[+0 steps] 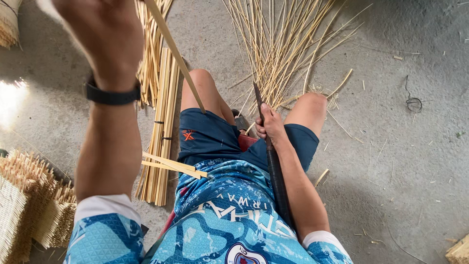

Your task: The person sits on the floor and splits thin bamboo strips into narrower slats using a large curved knife, drawing each strip against the blade by hand. Finished slats are placed onto a growing pile beside them, with scrap pieces tossed aside.

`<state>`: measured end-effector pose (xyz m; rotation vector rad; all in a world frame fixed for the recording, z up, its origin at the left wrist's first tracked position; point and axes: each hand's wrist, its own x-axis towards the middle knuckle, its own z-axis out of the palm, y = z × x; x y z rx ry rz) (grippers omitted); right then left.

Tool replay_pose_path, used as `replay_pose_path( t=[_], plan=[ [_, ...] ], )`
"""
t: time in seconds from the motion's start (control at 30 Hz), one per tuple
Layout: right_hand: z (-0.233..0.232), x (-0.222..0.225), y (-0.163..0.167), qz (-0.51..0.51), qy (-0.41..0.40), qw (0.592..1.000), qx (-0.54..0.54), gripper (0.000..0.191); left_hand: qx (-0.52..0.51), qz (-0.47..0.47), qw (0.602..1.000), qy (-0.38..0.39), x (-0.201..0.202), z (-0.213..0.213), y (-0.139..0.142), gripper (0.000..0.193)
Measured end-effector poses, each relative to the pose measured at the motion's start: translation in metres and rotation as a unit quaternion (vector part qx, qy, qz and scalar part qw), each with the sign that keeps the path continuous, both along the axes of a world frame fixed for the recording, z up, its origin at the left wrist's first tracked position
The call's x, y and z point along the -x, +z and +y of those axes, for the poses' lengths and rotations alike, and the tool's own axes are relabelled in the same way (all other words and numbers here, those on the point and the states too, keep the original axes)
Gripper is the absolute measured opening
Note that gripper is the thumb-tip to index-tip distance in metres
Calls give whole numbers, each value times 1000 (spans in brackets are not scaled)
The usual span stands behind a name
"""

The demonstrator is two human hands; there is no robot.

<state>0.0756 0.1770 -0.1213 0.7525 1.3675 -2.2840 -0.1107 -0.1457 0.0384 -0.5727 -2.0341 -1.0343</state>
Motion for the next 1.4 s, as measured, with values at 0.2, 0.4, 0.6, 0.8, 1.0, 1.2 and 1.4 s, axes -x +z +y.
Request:
replay_pose_path(
  t=[0.2, 0.4, 0.6, 0.8, 1.0, 1.2, 1.4],
  plan=[
    [7, -15, -9, -30, -24, 998, 56, 37, -116, -482, 852, -170, -102, 67, -111, 14],
    [3, -12, -18, -38, -19, 996, 80, 48, -449, -499, 738, -72, -125, 62, -141, 26],
    [-2, -9, -26, -33, -4, 996, 78, 49, -484, -468, 712, -201, -112, 38, -113, 32],
    [-2, -5, -32, -44, 5, 997, 68, 55, -489, -446, 735, -149, -109, 41, -119, 32],
    [-2, -8, -33, -46, 15, 997, 52, 57, -526, -481, 689, -133, -103, 31, -124, 29],
    [-2, -6, -34, -46, 15, 996, 69, 56, -597, -464, 613, -230, -103, 25, -99, 45],
    [-4, -2, -37, -57, 24, 996, 62, 56, -671, -450, 544, -228, -93, 15, -75, 43]
  ],
)
